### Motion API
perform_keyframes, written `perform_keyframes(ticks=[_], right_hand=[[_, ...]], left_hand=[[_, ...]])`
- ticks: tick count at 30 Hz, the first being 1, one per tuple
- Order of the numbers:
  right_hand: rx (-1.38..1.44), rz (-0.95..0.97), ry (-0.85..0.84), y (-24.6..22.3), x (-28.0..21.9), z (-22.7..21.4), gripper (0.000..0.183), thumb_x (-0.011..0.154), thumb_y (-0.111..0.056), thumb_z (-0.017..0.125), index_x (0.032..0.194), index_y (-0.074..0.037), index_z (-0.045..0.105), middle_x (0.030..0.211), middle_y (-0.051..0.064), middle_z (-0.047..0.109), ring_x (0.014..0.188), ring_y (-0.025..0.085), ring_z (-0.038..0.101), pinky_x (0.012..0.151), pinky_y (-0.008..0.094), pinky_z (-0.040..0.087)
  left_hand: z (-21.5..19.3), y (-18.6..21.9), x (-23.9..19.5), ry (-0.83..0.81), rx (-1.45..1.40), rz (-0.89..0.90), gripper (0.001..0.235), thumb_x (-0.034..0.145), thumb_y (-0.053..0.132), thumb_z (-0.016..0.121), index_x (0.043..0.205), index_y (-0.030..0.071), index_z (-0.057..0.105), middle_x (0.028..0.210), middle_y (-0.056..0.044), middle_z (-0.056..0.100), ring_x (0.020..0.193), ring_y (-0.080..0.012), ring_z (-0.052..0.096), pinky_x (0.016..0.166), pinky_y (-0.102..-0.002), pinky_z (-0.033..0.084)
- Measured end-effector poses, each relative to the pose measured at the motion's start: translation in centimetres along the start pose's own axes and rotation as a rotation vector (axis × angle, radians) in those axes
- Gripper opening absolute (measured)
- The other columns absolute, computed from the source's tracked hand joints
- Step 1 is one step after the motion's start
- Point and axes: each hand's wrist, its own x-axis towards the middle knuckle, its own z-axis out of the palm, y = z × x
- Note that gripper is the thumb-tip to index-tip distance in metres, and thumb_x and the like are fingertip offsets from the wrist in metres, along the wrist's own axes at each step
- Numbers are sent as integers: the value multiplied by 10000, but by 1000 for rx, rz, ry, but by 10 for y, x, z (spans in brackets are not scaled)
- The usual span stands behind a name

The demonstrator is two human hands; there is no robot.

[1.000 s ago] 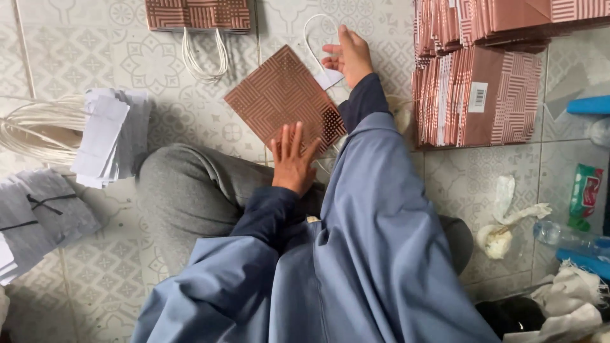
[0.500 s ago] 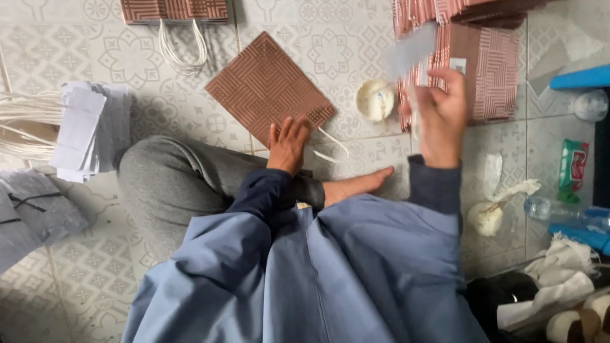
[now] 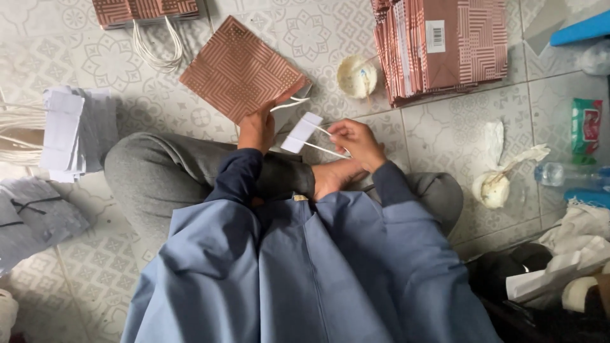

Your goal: The person sits on the floor assembling patterned paper gift bags. They insert white rope handles into the bag, apply glue from a small bowl using a stick to a white paper tag, and attach the tag to the handle. The person repeats this process for multiple bags.

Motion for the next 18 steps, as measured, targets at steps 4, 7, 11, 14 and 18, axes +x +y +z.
perform_keyframes(ticks=[4, 7, 11, 14, 18], right_hand=[[23, -32, 32, 20, 38, 18, 203, 883, -29, 802, 1073, -8, 735, 795, 122, 696, 569, 153, 672, 489, 288, 624], [-76, -103, 111, 21, 48, 26, 223, 906, -41, 760, 1125, -75, 741, 817, 75, 687, 617, 102, 639, 542, 225, 591], [-394, -279, 198, 1, 53, 38, 156, 934, -80, 728, 1071, -149, 757, 824, 47, 691, 707, 152, 647, 623, 278, 549], [-556, -459, 186, -11, 51, 48, 146, 977, -63, 664, 1087, -132, 731, 879, 79, 641, 809, 266, 659, 716, 366, 566], [-697, -582, 167, 12, 64, 52, 121, 1011, -41, 617, 1081, -106, 692, 903, 66, 586, 877, 327, 653, 783, 398, 561]], left_hand=[[-19, 16, 0, -52, 4, -76, 425, 959, 112, 524, 1312, 280, 690, 947, -119, 778, 877, -403, 736, 771, -556, 597], [-22, 16, -3, -39, -46, -77, 395, 957, 106, 544, 1300, 223, 700, 932, -132, 777, 867, -416, 735, 743, -546, 599], [-30, 30, 1, -34, -30, -40, 380, 962, 97, 539, 1283, 223, 700, 950, -137, 774, 877, -401, 737, 750, -547, 598], [-28, 29, -2, -24, -61, -21, 366, 952, 67, 553, 1275, 158, 702, 1014, -158, 776, 894, -416, 738, 749, -532, 612], [-17, 21, -1, -18, -31, 16, 363, 939, 75, 591, 1274, 167, 697, 1055, -150, 770, 917, -411, 735, 754, -539, 617]])
